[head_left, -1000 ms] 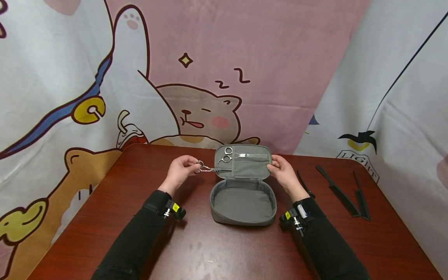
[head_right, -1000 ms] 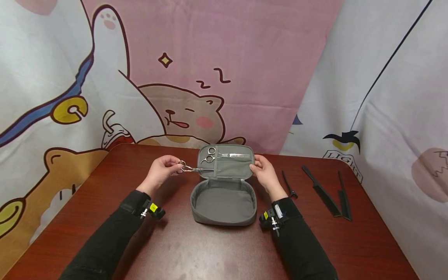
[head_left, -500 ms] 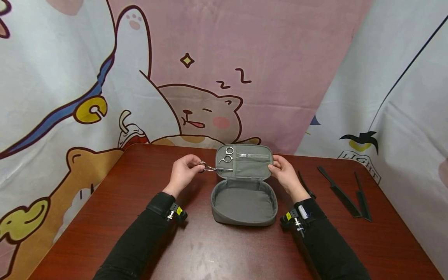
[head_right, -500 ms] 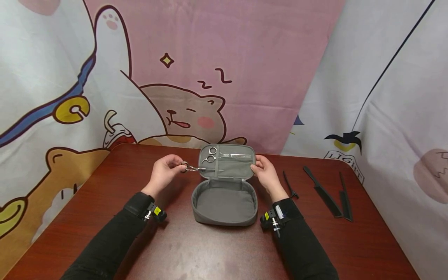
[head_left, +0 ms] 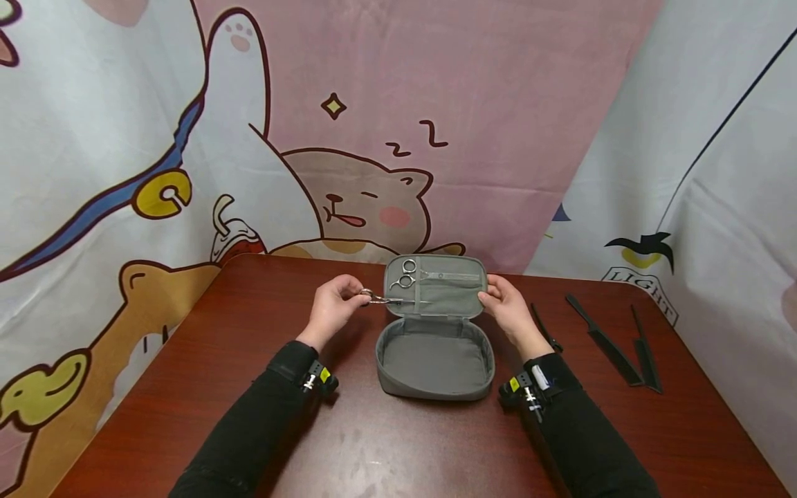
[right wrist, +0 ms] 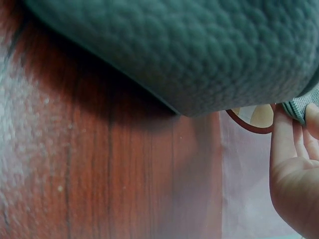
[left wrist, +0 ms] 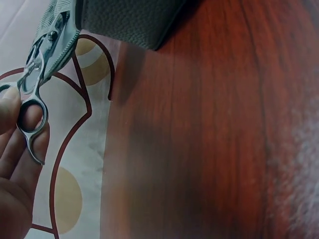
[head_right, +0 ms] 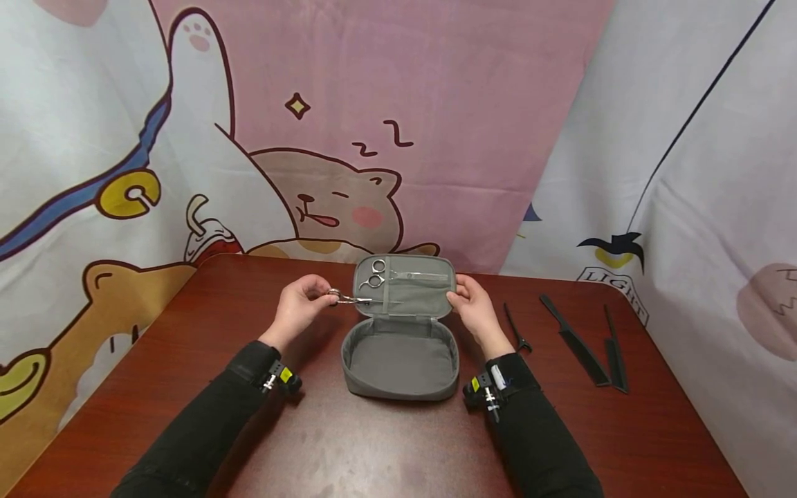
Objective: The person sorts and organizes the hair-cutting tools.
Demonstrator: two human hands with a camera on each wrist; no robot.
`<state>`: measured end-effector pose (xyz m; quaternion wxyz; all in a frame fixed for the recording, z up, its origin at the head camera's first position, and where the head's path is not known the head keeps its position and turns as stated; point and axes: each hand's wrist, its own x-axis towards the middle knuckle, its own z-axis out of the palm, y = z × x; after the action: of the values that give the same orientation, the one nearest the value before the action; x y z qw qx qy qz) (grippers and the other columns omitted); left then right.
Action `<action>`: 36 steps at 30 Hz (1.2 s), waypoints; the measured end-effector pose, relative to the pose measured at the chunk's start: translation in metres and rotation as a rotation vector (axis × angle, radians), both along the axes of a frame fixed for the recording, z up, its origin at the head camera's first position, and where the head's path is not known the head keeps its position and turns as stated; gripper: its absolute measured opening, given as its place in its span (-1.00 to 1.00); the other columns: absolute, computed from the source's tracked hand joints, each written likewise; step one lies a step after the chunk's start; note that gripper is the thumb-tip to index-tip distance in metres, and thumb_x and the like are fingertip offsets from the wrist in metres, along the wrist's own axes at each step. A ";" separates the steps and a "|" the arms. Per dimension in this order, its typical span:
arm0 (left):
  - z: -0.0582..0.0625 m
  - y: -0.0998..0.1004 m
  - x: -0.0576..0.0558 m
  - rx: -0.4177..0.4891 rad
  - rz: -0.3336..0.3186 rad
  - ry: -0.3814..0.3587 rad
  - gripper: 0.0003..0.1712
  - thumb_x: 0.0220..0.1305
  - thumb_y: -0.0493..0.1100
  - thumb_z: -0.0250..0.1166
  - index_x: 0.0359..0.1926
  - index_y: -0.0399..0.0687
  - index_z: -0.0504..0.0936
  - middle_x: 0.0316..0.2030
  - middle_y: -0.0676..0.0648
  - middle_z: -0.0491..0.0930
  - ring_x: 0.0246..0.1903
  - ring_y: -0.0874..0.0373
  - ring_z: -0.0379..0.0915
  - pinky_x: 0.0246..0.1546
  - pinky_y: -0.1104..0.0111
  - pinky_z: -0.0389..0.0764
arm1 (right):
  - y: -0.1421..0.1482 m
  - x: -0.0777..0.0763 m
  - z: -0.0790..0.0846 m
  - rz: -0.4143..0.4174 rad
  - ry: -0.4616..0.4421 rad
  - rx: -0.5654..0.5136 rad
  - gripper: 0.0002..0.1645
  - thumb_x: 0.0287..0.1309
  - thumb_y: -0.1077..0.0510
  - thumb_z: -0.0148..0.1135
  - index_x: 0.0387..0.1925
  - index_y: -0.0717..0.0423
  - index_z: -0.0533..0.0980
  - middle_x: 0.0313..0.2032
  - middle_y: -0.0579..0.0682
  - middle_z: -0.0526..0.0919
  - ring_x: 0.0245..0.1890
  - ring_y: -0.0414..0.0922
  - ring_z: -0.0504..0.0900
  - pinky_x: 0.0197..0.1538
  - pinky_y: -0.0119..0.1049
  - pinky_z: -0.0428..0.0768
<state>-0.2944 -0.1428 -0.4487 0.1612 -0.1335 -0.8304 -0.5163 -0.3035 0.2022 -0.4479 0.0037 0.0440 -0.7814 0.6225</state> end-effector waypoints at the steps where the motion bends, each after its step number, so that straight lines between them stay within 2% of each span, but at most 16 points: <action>1: 0.000 0.001 0.000 -0.007 -0.007 0.010 -0.82 0.08 -0.35 0.50 -0.38 -0.11 0.62 -0.45 0.01 0.67 -0.41 0.14 0.59 -0.37 0.34 0.56 | 0.000 0.000 0.000 0.000 0.001 -0.003 -0.49 0.43 0.35 0.03 0.35 0.33 0.27 0.03 0.28 0.56 -0.21 -0.33 0.61 -0.10 -0.39 0.58; 8: -0.003 0.015 -0.002 -0.030 -0.049 0.101 -0.78 0.05 -0.38 0.51 -0.43 -0.09 0.60 -0.47 0.03 0.66 -0.41 0.15 0.58 -0.34 0.30 0.57 | 0.001 0.000 -0.001 0.004 0.016 -0.012 -0.50 0.43 0.34 0.04 0.34 0.33 0.28 0.01 0.27 0.57 -0.23 -0.34 0.61 -0.11 -0.41 0.58; 16: -0.003 0.028 0.001 -0.024 -0.040 0.163 -0.75 0.04 -0.42 0.50 -0.48 -0.05 0.60 -0.47 0.05 0.64 -0.42 0.18 0.56 -0.36 0.31 0.55 | 0.002 0.002 0.001 0.004 0.019 0.016 -0.49 0.44 0.30 0.05 0.35 0.29 0.28 0.05 0.28 0.56 -0.19 -0.34 0.60 0.00 -0.25 0.57; 21: 0.001 0.033 0.005 -0.060 -0.028 0.202 -0.74 0.03 -0.42 0.50 -0.51 -0.06 0.60 -0.47 0.04 0.66 -0.45 0.18 0.54 -0.41 0.30 0.53 | 0.003 0.002 0.000 0.001 0.034 0.008 -0.50 0.43 0.31 0.06 0.34 0.31 0.29 0.04 0.29 0.56 -0.20 -0.34 0.60 -0.08 -0.36 0.57; 29: 0.006 0.046 0.010 -0.124 0.050 0.192 -0.75 0.00 -0.36 0.54 -0.52 -0.01 0.61 -0.51 0.09 0.65 -0.46 0.19 0.56 -0.41 0.28 0.54 | 0.002 0.004 0.000 0.018 0.058 -0.028 -0.54 0.42 0.36 0.04 0.30 0.36 0.30 -0.01 0.26 0.57 -0.21 -0.35 0.62 -0.13 -0.43 0.58; 36: 0.010 0.062 0.013 -0.206 0.112 0.160 -0.79 0.02 -0.22 0.56 -0.48 0.00 0.64 -0.52 0.08 0.62 -0.48 0.20 0.51 -0.43 0.28 0.49 | -0.001 0.004 0.000 0.040 0.075 -0.077 -0.57 0.38 0.43 0.04 0.25 0.40 0.30 -0.14 0.08 0.62 -0.25 -0.32 0.63 -0.15 -0.41 0.59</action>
<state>-0.2819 -0.0813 -0.4386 0.2409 -0.1434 -0.8697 -0.4061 -0.2992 0.2014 -0.4476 0.0223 0.0829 -0.7550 0.6501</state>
